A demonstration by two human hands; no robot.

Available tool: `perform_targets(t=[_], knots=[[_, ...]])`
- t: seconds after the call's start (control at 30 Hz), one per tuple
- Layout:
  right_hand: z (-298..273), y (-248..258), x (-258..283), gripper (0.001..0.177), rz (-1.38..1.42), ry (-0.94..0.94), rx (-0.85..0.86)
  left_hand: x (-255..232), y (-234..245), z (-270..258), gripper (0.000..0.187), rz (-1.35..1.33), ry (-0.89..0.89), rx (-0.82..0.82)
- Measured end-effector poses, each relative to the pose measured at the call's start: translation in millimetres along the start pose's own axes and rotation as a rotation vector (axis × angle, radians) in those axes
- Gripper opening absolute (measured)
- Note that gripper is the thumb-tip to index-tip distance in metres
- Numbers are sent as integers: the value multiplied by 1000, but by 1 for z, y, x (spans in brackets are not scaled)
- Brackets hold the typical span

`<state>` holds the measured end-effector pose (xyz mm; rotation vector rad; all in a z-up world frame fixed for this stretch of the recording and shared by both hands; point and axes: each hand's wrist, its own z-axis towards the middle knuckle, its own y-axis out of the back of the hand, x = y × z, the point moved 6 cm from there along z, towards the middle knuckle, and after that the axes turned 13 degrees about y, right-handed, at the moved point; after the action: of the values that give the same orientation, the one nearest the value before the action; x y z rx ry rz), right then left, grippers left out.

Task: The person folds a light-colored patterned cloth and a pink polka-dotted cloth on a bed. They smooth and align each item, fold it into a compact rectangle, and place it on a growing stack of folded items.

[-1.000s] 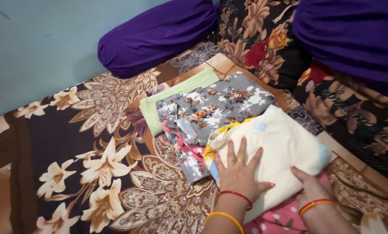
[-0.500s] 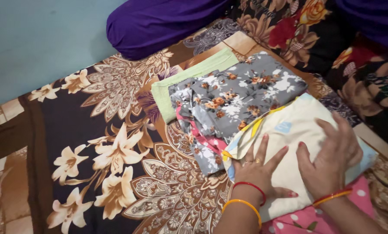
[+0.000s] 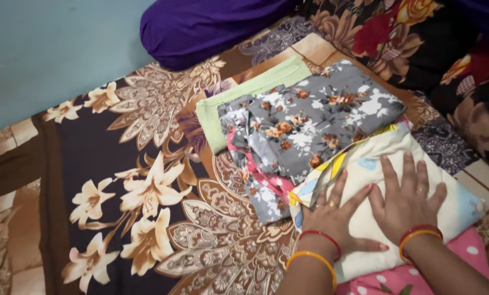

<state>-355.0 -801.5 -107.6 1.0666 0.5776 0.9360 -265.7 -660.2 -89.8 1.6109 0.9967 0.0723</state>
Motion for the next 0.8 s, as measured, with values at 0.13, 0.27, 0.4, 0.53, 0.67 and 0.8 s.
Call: perform_targets(t=[0.13, 0.27, 0.4, 0.53, 0.67, 0.8], knots=[[3, -4, -3, 72, -14, 1, 34, 1, -1, 2, 129, -20, -8, -21], [0, -6, -5, 72, -63, -5, 83, -2, -1, -2, 129, -6, 0, -41], [-3, -12, -8, 70, -79, -87, 215, -8, -5, -8, 121, 88, 33, -78], [-18, 0, 5, 72, -69, -192, 338, -8, -10, -23, 106, 157, 13, -92], [-35, 28, 62, 78, -163, -241, 547, 20, 14, -61, 74, 99, -132, -151], [-28, 50, 180, 51, -179, -59, 562, 97, 72, -115, 25, -75, -38, -173]])
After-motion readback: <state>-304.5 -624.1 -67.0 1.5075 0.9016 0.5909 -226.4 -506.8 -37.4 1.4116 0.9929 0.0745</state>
